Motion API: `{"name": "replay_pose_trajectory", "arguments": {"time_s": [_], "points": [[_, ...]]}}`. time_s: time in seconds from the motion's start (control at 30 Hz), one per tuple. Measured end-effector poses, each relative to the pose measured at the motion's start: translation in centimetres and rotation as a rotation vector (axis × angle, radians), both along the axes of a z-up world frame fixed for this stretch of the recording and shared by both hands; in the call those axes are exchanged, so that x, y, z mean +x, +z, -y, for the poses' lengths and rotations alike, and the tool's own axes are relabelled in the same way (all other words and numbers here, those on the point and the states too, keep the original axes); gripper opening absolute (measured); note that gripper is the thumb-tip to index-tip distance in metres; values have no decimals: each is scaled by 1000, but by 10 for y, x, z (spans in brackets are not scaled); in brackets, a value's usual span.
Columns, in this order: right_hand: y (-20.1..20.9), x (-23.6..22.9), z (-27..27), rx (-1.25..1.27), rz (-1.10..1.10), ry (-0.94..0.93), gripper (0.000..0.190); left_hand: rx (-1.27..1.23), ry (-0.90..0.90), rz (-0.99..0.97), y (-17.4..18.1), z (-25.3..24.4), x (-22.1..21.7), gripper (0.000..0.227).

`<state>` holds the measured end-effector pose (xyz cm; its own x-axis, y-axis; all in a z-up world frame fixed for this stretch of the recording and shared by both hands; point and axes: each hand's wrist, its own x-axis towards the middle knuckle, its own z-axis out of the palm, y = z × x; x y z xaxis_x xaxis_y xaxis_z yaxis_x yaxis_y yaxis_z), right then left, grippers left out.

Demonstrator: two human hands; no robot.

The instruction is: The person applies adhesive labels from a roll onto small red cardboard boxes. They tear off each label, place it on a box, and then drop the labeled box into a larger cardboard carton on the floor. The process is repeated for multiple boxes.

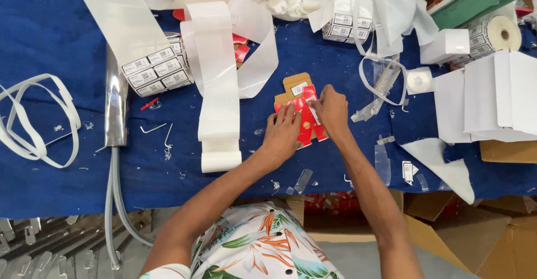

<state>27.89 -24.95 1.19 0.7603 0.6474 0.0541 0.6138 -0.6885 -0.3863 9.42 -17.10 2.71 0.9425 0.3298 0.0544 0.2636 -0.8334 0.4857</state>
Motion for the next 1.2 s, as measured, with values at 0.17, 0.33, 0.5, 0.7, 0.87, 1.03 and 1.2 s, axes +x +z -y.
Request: {"name": "replay_pose_trajectory", "arguments": {"time_s": [0.17,0.33,0.5,0.7,0.87,1.03,1.2], "points": [[5,29,-19,-208,63,29,57,40,17,-14,-7,3,-2,91],[-1,56,-13,-288,-266,62,50,20,34,-46,-6,3,-3,92],[-9,35,45,-207,-170,240,50,-15,44,16,-11,5,-9,88],[3,-12,60,-112,-287,38,61,-85,8,47,-21,1,-10,95],[21,-43,66,385,-812,-236,44,-190,-35,156,-6,-4,-15,89],[19,-64,142,664,-738,-300,24,-237,-84,272,40,4,-42,70],[32,-88,277,1203,-606,-532,14,-445,102,543,78,-17,-82,41]]}}
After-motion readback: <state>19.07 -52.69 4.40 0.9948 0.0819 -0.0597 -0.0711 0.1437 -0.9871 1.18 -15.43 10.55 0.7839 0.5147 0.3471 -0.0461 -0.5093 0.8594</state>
